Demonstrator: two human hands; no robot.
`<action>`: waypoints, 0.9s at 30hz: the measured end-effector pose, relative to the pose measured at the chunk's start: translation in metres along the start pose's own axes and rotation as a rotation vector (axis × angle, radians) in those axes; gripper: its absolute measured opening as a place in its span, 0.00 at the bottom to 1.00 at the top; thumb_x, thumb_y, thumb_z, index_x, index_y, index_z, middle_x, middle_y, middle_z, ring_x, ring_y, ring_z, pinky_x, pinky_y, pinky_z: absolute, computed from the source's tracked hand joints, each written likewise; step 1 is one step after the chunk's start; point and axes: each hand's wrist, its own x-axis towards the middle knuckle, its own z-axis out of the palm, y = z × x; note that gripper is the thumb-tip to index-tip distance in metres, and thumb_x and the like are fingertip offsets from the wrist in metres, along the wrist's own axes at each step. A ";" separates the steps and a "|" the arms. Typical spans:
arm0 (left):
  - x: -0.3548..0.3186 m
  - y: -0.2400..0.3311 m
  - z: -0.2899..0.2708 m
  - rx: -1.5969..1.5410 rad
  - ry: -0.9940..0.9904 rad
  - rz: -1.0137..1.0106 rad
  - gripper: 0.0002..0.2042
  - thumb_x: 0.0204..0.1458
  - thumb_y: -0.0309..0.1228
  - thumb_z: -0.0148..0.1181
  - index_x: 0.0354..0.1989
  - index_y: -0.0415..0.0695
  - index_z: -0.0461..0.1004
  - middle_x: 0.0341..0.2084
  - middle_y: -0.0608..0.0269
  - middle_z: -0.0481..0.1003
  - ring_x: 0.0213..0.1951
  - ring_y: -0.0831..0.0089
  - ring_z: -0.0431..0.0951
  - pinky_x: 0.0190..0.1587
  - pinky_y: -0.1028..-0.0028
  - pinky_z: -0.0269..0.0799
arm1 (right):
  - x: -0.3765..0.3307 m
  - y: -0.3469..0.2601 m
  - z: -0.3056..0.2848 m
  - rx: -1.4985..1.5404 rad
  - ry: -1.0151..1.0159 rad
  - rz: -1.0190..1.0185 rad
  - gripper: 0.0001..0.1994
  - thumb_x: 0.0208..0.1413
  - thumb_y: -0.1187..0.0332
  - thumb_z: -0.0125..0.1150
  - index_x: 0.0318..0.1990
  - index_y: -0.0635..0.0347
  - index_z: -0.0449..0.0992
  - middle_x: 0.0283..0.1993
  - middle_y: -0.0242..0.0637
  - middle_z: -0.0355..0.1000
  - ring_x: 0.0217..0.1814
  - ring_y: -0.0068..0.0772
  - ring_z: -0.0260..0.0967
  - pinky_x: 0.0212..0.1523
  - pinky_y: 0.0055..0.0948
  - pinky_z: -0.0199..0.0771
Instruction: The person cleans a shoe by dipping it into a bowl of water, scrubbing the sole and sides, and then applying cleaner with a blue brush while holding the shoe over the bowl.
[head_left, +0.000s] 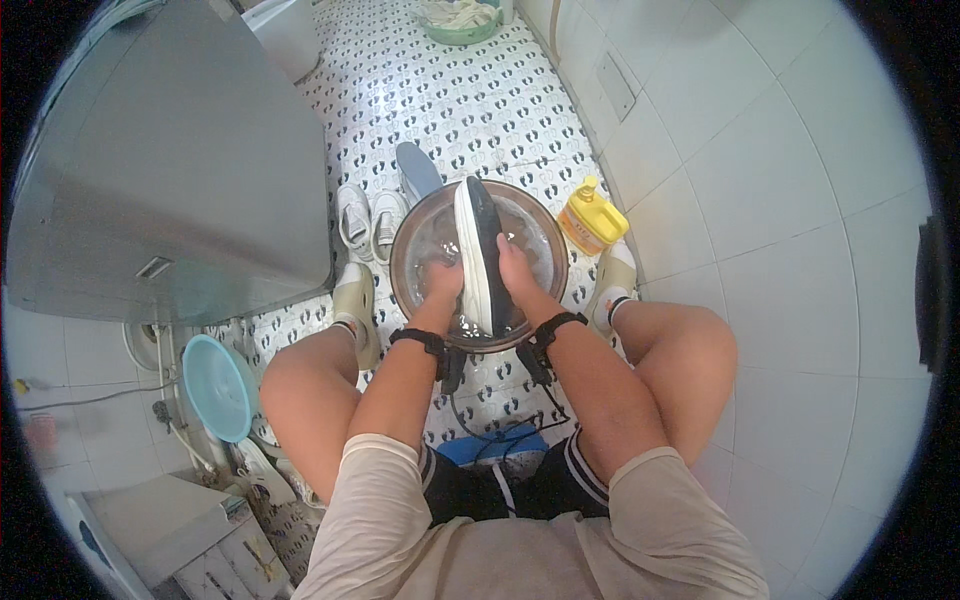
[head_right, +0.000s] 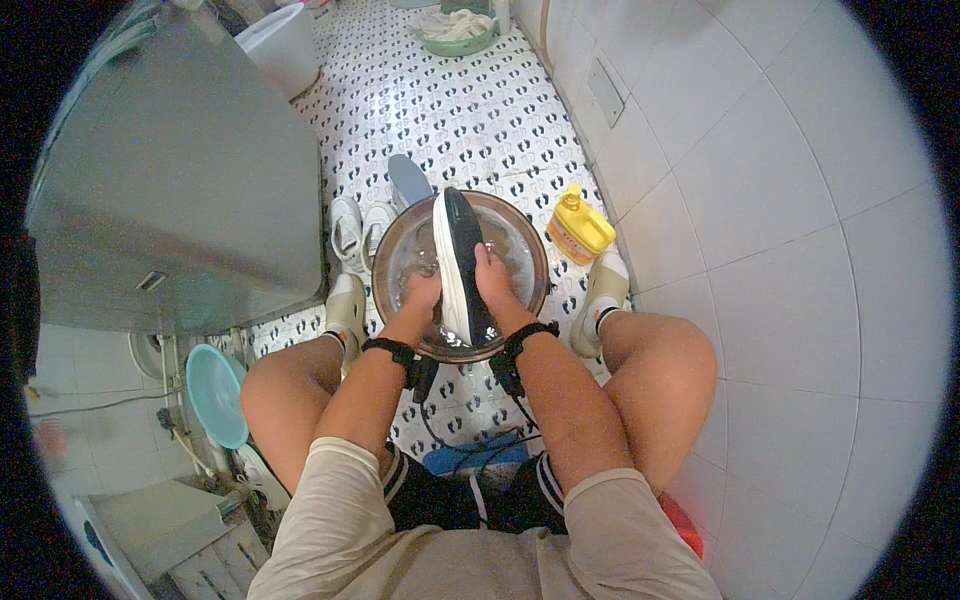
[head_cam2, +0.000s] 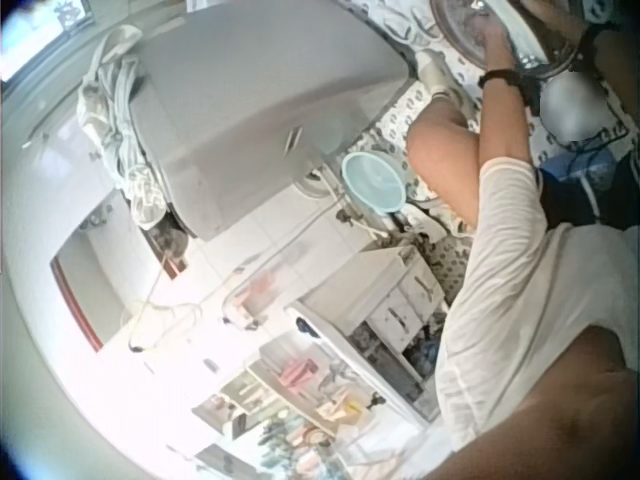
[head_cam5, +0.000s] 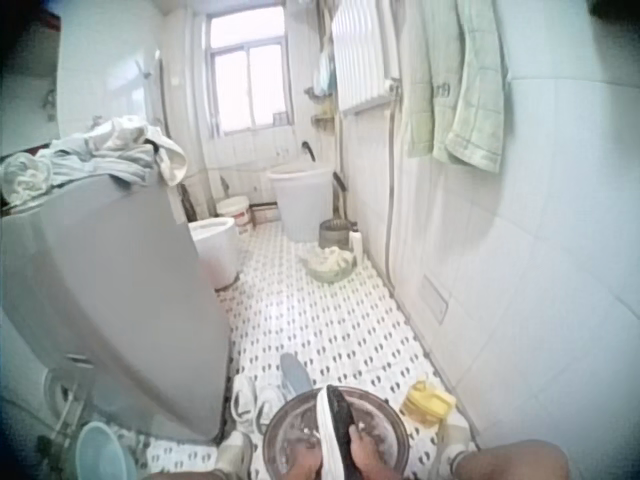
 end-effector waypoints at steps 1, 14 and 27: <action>-0.001 0.002 0.002 -0.008 0.090 0.085 0.31 0.42 0.40 0.63 0.51 0.30 0.64 0.46 0.42 0.70 0.48 0.58 0.71 0.50 0.67 0.64 | 0.001 0.000 -0.004 -0.001 0.008 -0.004 0.33 0.57 0.43 0.38 0.49 0.71 0.69 0.46 0.58 0.69 0.50 0.54 0.66 0.53 0.39 0.60; -0.033 0.030 -0.004 -0.207 -0.212 0.084 0.18 0.45 0.33 0.60 0.41 0.32 0.74 0.33 0.54 0.76 0.36 0.69 0.75 0.40 0.73 0.68 | -0.029 -0.025 -0.024 0.299 -0.282 -0.001 0.33 0.45 0.47 0.63 0.48 0.70 0.70 0.42 0.42 0.72 0.40 0.29 0.70 0.41 0.25 0.69; -0.012 0.008 -0.005 0.133 0.101 0.227 0.11 0.46 0.31 0.58 0.33 0.34 0.76 0.27 0.53 0.76 0.31 0.65 0.75 0.35 0.66 0.68 | -0.027 -0.021 -0.030 0.352 -0.320 0.056 0.33 0.52 0.46 0.54 0.54 0.70 0.66 0.51 0.44 0.68 0.52 0.30 0.64 0.54 0.27 0.59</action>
